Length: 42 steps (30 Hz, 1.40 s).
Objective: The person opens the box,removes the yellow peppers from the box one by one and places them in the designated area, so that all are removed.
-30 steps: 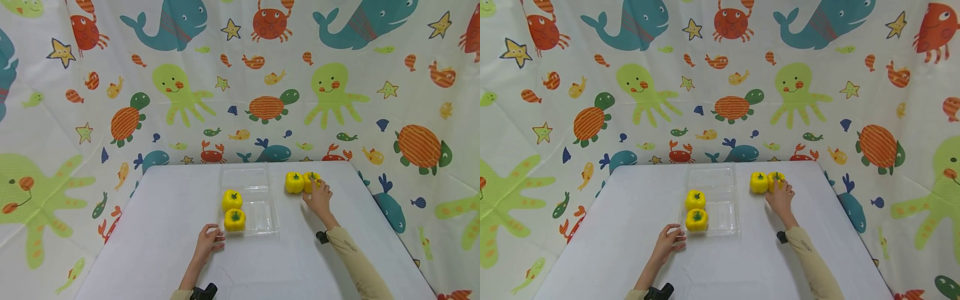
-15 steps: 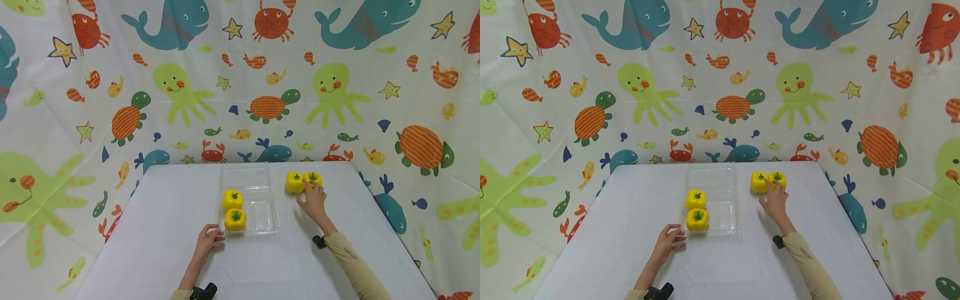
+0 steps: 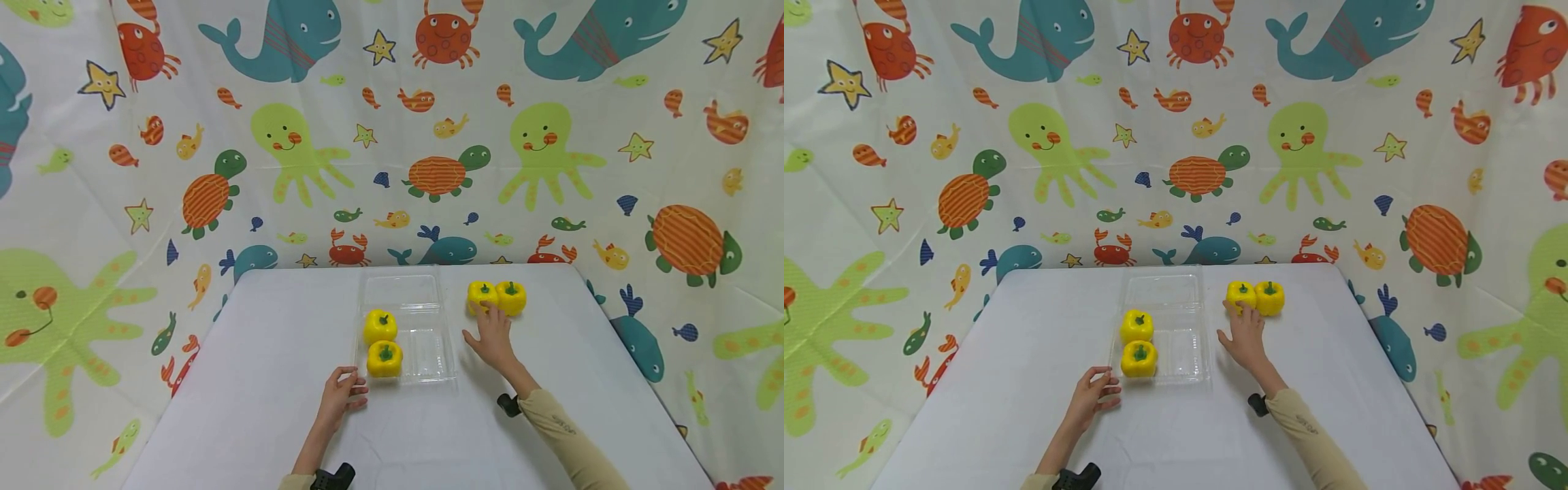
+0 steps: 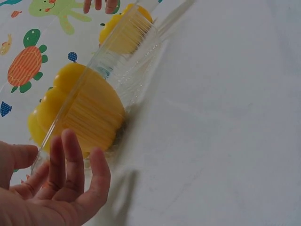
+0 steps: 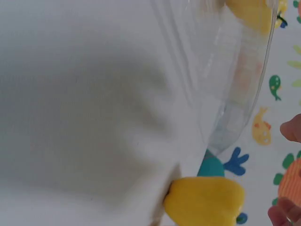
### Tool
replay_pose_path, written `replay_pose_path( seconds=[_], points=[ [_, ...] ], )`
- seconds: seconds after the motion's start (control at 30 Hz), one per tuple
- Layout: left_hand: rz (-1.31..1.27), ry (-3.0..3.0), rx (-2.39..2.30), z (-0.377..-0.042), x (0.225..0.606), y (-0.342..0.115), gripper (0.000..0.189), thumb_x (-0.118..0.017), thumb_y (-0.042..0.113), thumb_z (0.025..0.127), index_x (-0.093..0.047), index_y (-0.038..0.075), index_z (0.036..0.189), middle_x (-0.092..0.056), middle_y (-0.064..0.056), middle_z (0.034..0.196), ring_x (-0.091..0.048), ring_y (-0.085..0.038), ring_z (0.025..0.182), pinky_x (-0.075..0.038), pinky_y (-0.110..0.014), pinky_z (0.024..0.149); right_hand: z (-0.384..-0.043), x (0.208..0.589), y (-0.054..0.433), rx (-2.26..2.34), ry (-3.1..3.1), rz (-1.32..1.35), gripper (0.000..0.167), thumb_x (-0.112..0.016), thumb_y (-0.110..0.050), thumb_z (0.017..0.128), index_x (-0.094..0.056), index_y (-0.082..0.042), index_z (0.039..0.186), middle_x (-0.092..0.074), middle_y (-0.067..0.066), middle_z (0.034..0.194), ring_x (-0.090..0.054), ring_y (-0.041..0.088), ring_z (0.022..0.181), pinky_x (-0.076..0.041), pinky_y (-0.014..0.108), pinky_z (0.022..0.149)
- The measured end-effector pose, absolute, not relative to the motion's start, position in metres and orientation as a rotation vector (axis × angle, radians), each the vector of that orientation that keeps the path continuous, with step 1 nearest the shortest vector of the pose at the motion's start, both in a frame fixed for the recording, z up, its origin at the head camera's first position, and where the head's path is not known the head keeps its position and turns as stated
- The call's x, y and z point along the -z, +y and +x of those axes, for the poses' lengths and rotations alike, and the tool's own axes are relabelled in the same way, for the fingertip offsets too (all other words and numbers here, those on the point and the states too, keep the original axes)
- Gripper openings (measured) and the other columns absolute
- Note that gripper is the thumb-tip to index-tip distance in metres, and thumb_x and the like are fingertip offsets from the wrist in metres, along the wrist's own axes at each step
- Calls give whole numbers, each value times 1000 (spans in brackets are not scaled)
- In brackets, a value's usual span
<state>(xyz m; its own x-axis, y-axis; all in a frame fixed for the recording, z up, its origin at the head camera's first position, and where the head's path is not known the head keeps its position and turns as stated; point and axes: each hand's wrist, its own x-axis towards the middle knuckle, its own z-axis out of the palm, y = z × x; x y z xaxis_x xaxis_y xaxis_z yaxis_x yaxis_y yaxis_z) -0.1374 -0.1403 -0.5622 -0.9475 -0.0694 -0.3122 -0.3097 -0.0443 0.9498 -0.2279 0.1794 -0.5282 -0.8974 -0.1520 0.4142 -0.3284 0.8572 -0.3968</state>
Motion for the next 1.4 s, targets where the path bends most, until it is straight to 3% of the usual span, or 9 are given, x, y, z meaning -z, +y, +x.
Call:
replay_pose_path(
  seconds=[0.2, 0.47, 0.8, 1.03, 1.4],
  points=[
    [-423, 2018, -2127, -136, 559, -140, 39, -43, 27, 94, -39, -2, 120, -63, -15, 93, -63, -12, 71, -55, -35, 66, -221, 531, 165, -662, -2663, 439, 62, -69, -21, 75, -40, -13, 130, -34, 19, 125, -31, 34, 109, -28, 46, 82],
    [-406, 1996, -2150, -136, 559, -141, 37, -41, 23, 95, -39, -3, 120, -62, -16, 93, -64, -15, 73, -55, -35, 66, -213, 536, 147, -634, -2589, 598, 56, -72, -19, 72, -48, -10, 123, -40, 19, 122, -39, 32, 103, -30, 44, 77],
    [-408, 2004, -2147, -136, 559, -141, 35, -39, 21, 95, -39, -4, 120, -61, -17, 93, -64, -16, 74, -55, -35, 66, -207, 542, 127, -581, -2583, 725, 49, -69, -24, 76, -51, -13, 120, -41, 15, 122, -39, 26, 97, -30, 40, 75],
    [-411, 1993, -2147, -135, 558, -140, 36, -39, 22, 96, -37, -3, 121, -62, -11, 90, -64, -17, 76, -55, -37, 68, -203, 544, 115, -623, -2592, 772, 45, -68, -26, 77, -52, -14, 118, -41, 14, 123, -38, 26, 99, -31, 40, 76],
    [-417, 1965, -2179, -137, 561, -140, 36, -40, 24, 95, -38, -2, 120, -61, -11, 90, -64, -14, 73, -55, -36, 66, -198, 540, 94, -684, -2616, 907, 39, -65, -25, 80, -54, -14, 115, -41, 16, 126, -36, 26, 103, -30, 41, 79]
  ],
)
